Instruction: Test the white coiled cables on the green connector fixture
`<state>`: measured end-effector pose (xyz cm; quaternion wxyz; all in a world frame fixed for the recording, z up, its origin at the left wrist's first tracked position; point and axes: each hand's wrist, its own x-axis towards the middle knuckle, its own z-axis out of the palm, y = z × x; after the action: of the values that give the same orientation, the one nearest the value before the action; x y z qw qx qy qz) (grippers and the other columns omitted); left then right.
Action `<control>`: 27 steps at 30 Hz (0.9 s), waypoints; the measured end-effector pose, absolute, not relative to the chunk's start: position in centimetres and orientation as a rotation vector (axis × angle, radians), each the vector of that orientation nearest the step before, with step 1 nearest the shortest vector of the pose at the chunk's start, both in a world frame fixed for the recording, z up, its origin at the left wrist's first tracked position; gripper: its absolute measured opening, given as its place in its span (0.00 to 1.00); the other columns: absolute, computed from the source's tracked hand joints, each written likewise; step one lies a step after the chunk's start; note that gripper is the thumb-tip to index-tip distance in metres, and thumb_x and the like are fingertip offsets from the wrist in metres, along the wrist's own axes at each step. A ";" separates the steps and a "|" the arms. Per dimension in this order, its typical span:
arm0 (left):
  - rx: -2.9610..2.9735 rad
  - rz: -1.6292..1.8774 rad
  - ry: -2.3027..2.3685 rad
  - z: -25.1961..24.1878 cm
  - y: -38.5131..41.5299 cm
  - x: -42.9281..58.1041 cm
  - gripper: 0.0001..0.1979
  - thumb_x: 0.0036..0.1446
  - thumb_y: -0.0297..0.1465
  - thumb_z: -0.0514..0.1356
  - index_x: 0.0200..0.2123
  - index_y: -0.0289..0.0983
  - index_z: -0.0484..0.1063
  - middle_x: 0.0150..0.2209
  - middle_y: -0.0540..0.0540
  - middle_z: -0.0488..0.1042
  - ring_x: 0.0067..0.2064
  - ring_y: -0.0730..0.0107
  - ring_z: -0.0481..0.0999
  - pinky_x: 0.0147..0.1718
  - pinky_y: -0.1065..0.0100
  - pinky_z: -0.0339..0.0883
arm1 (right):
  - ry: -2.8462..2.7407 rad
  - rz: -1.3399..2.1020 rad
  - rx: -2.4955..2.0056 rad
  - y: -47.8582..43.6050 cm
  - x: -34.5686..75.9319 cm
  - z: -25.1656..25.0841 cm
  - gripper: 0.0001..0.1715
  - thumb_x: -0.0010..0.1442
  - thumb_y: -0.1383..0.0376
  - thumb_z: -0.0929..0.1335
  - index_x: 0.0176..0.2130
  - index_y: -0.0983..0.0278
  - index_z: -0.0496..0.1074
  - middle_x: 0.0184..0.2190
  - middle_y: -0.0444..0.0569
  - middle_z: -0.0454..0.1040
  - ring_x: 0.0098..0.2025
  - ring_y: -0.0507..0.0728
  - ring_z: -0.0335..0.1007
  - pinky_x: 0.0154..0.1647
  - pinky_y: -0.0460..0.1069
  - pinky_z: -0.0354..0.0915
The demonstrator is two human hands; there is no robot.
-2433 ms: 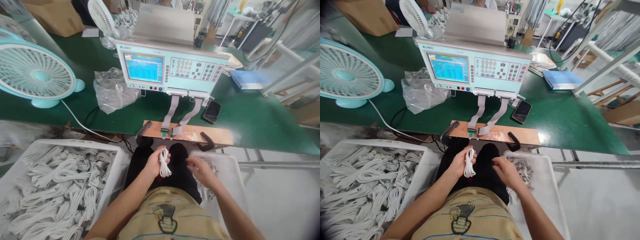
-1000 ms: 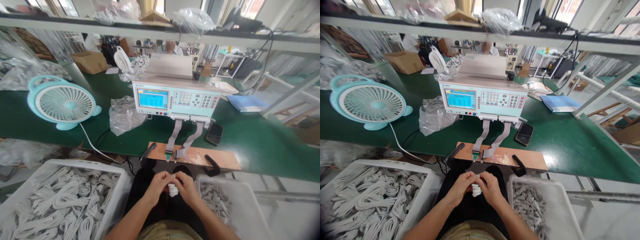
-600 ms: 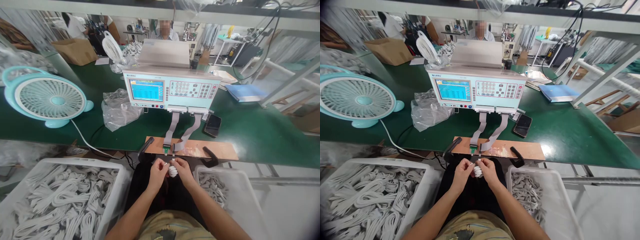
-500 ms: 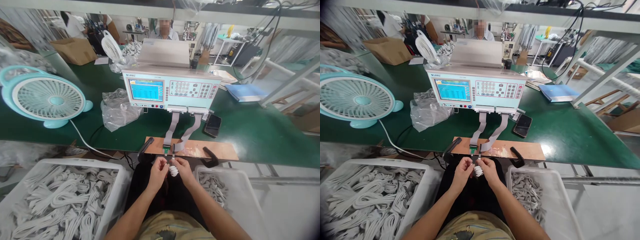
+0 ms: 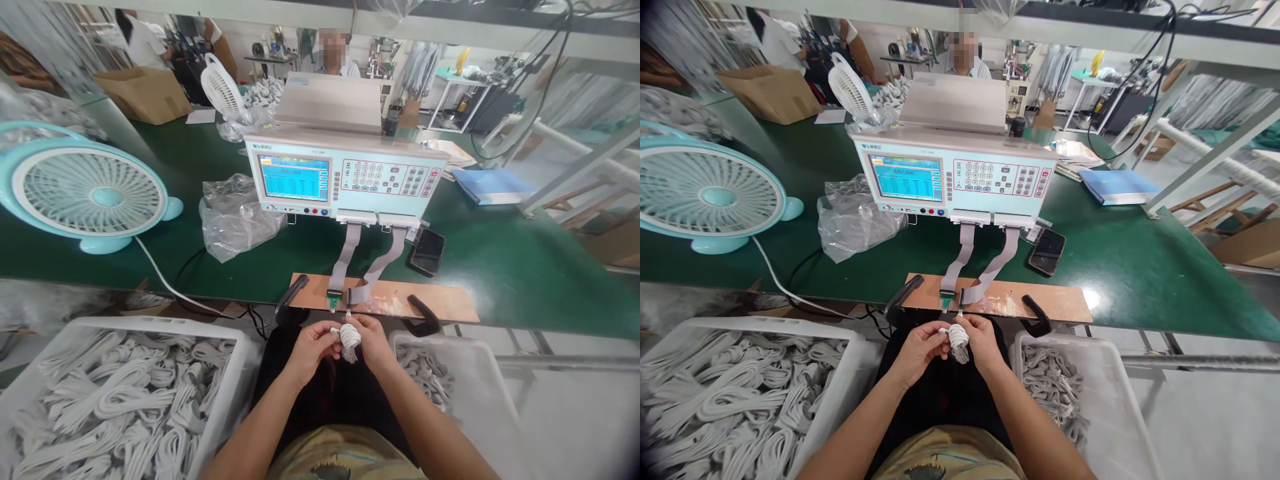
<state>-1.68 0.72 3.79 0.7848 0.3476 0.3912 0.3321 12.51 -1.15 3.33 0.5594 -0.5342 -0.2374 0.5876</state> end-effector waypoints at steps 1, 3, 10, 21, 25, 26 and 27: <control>0.836 0.732 0.893 3.8 0.8 -1.5 0.12 0.47 0.35 0.61 0.34 0.33 0.72 0.22 0.49 0.68 0.23 0.74 0.67 0.22 0.72 0.62 | -0.518 1.395 -1.251 -1.0 12.4 3.3 0.13 0.45 0.58 0.73 0.24 0.67 0.74 0.17 0.43 0.70 0.19 0.49 0.60 0.21 0.45 0.55; 1.037 0.753 0.981 4.0 1.2 -1.2 0.12 0.50 0.38 0.58 0.31 0.34 0.71 0.21 0.51 0.67 0.21 0.75 0.64 0.20 0.73 0.59 | -0.436 1.415 -1.231 -0.7 12.2 3.2 0.13 0.43 0.59 0.74 0.23 0.67 0.74 0.16 0.43 0.70 0.18 0.49 0.60 0.21 0.45 0.55; 1.271 0.935 1.083 3.4 1.6 -0.4 0.14 0.53 0.37 0.55 0.22 0.34 0.70 0.26 0.49 0.68 0.30 0.72 0.66 0.32 0.72 0.60 | -0.400 1.432 -1.176 -0.6 12.1 3.2 0.13 0.42 0.59 0.74 0.22 0.67 0.73 0.16 0.42 0.69 0.19 0.48 0.59 0.23 0.45 0.55; 1.045 1.000 1.165 2.3 1.7 0.6 0.15 0.49 0.40 0.57 0.21 0.34 0.69 0.21 0.50 0.67 0.26 0.72 0.65 0.29 0.72 0.60 | -0.480 1.425 -1.191 -0.7 12.4 2.5 0.13 0.44 0.58 0.73 0.25 0.66 0.74 0.18 0.43 0.71 0.21 0.50 0.61 0.25 0.45 0.57; 1.036 1.003 1.157 2.4 1.6 0.7 0.15 0.49 0.41 0.57 0.21 0.34 0.69 0.22 0.50 0.69 0.27 0.72 0.66 0.29 0.72 0.61 | -0.472 1.427 -1.183 -0.7 12.5 2.3 0.12 0.43 0.59 0.73 0.26 0.66 0.75 0.19 0.43 0.72 0.21 0.50 0.62 0.26 0.46 0.58; 1.041 1.005 1.153 2.3 1.7 0.7 0.15 0.50 0.41 0.57 0.22 0.34 0.70 0.22 0.49 0.69 0.27 0.72 0.66 0.29 0.72 0.61 | -0.468 1.427 -1.178 -0.7 12.5 2.2 0.12 0.44 0.59 0.73 0.26 0.66 0.75 0.20 0.44 0.73 0.22 0.50 0.62 0.26 0.46 0.58; 1.048 1.009 1.154 2.3 1.8 0.7 0.15 0.50 0.41 0.57 0.22 0.34 0.70 0.22 0.50 0.69 0.27 0.72 0.66 0.29 0.72 0.60 | -0.464 1.430 -1.173 -0.6 12.5 2.3 0.12 0.43 0.59 0.73 0.26 0.65 0.75 0.20 0.44 0.73 0.22 0.51 0.63 0.26 0.46 0.59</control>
<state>0.74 1.77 2.26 0.5989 0.4519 0.4977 0.4352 12.45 -0.60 2.26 0.5790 -0.5015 -0.1983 0.6115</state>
